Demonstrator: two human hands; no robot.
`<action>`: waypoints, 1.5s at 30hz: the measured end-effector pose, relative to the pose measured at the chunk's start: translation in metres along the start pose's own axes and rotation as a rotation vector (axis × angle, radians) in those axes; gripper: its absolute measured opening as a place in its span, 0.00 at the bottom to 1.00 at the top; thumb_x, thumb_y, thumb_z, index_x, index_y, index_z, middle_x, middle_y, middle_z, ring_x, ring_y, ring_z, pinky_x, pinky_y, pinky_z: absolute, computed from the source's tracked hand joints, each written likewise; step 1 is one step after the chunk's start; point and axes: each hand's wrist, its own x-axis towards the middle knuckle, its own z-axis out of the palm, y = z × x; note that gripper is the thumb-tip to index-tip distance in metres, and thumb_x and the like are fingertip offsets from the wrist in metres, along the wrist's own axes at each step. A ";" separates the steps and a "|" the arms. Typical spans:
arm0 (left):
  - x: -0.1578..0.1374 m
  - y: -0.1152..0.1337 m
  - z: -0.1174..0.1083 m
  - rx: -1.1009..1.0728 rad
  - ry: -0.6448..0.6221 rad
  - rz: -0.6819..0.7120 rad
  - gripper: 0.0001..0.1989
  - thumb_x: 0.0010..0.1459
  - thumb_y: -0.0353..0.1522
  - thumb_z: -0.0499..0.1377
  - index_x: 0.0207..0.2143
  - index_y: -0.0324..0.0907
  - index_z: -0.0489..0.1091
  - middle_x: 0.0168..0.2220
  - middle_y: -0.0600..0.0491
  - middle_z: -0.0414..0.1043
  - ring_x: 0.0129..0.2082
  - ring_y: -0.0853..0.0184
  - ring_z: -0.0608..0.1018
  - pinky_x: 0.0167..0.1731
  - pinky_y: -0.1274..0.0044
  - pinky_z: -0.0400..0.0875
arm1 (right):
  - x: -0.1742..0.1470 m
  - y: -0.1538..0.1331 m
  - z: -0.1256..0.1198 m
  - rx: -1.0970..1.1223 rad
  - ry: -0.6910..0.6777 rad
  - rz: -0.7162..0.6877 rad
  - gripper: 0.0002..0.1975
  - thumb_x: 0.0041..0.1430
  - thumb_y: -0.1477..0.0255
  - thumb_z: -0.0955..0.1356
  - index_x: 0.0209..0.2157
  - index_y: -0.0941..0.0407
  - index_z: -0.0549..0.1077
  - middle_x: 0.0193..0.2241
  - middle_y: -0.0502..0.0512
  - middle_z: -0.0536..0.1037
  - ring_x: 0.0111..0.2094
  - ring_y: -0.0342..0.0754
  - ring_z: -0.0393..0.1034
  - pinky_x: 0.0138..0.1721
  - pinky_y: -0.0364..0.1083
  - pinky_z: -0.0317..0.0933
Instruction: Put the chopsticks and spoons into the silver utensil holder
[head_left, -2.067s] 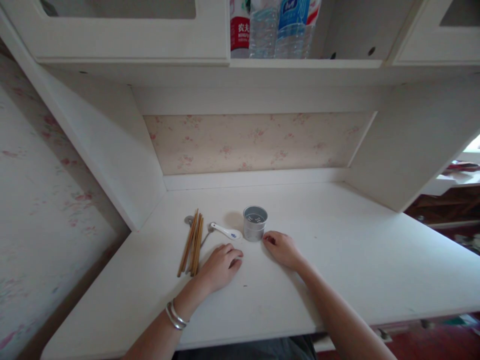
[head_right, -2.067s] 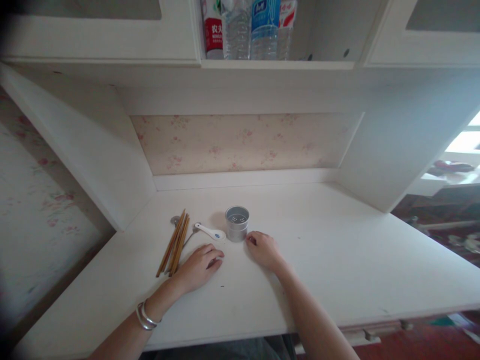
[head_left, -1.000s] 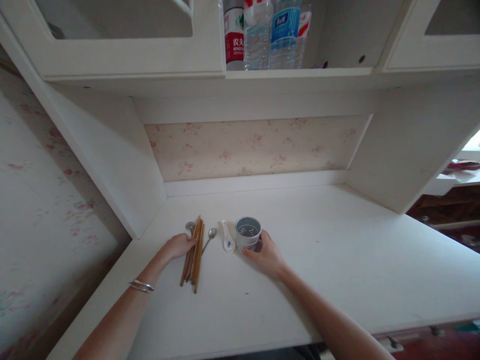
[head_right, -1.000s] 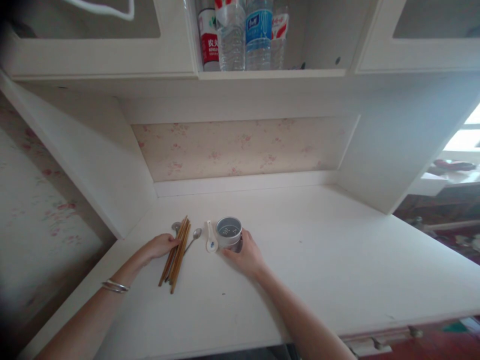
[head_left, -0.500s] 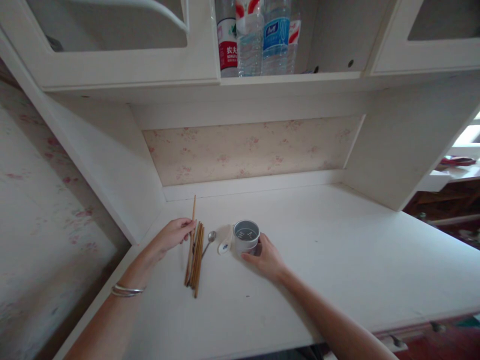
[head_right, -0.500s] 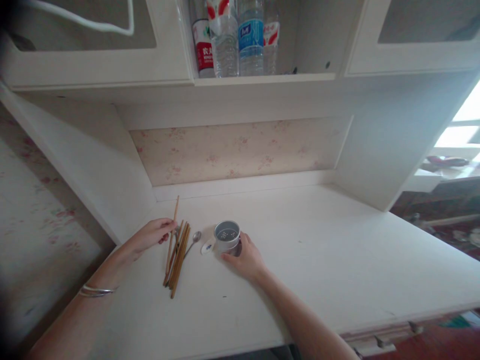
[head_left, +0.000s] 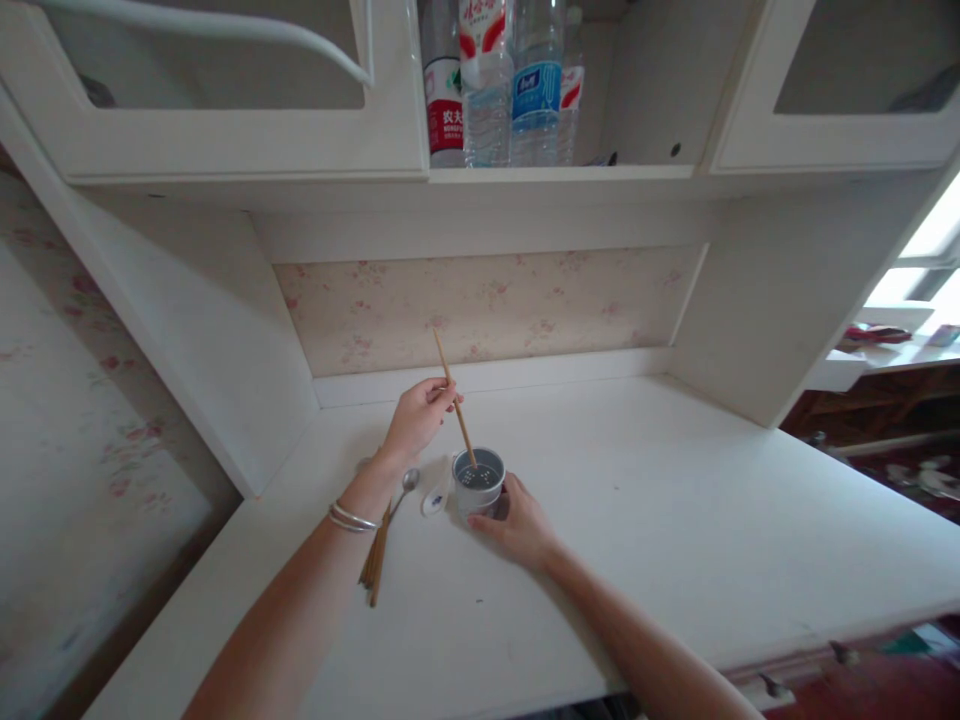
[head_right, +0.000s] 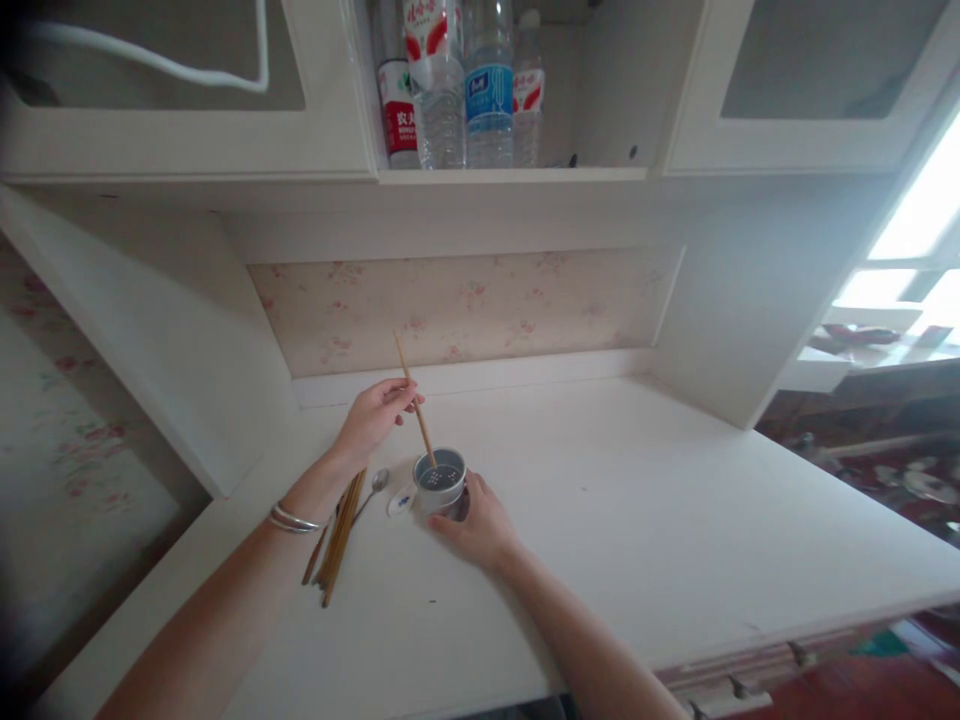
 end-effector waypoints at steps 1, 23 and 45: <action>0.000 -0.008 0.007 0.007 -0.011 -0.004 0.20 0.55 0.45 0.56 0.41 0.38 0.70 0.36 0.47 0.77 0.32 0.67 0.75 0.26 0.80 0.64 | 0.000 -0.001 -0.001 -0.003 -0.001 0.003 0.32 0.45 0.61 0.74 0.52 0.53 0.66 0.48 0.57 0.73 0.48 0.56 0.68 0.46 0.52 0.62; -0.028 -0.082 0.047 0.077 -0.142 -0.001 0.15 0.57 0.41 0.56 0.35 0.40 0.73 0.36 0.47 0.77 0.37 0.63 0.77 0.39 0.74 0.70 | 0.001 -0.002 -0.003 -0.042 -0.005 -0.018 0.30 0.44 0.63 0.74 0.50 0.54 0.67 0.45 0.57 0.73 0.48 0.55 0.67 0.47 0.52 0.61; -0.092 -0.108 0.072 -0.184 0.040 -0.047 0.35 0.40 0.35 0.70 0.52 0.42 0.62 0.48 0.46 0.72 0.49 0.60 0.74 0.51 0.67 0.66 | -0.009 0.008 -0.002 0.067 0.137 -0.078 0.32 0.46 0.71 0.70 0.55 0.54 0.61 0.50 0.59 0.69 0.50 0.55 0.64 0.52 0.55 0.60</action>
